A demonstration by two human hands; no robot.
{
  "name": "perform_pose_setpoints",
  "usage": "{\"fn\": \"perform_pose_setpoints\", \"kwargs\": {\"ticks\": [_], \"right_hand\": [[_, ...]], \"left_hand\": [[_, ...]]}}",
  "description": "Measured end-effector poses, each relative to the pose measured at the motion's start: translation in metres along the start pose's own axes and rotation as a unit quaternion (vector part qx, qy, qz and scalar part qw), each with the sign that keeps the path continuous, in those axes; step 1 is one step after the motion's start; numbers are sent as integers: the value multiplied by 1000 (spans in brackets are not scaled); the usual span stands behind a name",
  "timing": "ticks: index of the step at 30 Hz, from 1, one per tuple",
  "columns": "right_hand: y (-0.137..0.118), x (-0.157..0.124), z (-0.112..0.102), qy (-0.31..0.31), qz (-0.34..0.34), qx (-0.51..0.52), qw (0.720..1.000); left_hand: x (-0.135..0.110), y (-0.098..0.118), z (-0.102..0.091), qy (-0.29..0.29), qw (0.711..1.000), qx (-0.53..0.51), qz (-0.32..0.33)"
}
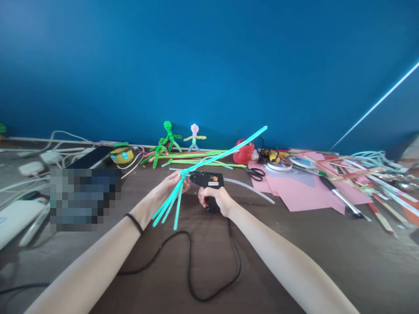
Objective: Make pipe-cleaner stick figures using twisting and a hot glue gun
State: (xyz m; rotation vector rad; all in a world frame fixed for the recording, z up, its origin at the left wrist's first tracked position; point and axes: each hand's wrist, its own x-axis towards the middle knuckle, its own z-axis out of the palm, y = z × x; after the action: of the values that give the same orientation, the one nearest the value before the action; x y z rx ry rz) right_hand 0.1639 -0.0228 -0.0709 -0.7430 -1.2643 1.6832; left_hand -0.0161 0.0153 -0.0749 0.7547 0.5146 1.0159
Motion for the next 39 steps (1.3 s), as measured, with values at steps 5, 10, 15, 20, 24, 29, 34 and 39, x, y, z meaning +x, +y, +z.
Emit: {"fn": "perform_pose_setpoints", "kwargs": {"ticks": [5, 10, 15, 20, 24, 29, 34, 39], "right_hand": [[0, 0, 0, -6, -3, -3, 1000], [1, 0, 0, -11, -4, 4, 1000], [0, -1, 0, -12, 0, 6, 1000], [0, -1, 2, -11, 1, 6, 1000], [-1, -1, 3, -7, 2, 8, 1000], [0, -1, 2, -14, -3, 12, 1000], [1, -1, 2, -13, 1, 13, 1000], [0, -1, 2, -17, -2, 11, 1000]], "left_hand": [[1, 0, 0, 1, 1000, -5, 1], [2, 0, 0, 0, 1000, -1, 3], [1, 0, 0, 3, 1000, 11, -4], [0, 0, 1, -4, 1000, 4, 8], [-1, 1, 1, -9, 1000, 4, 8], [-1, 0, 1, -6, 1000, 6, 6], [-1, 0, 0, 0, 1000, 5, -2], [-1, 0, 1, -1, 1000, 14, 1]]}}
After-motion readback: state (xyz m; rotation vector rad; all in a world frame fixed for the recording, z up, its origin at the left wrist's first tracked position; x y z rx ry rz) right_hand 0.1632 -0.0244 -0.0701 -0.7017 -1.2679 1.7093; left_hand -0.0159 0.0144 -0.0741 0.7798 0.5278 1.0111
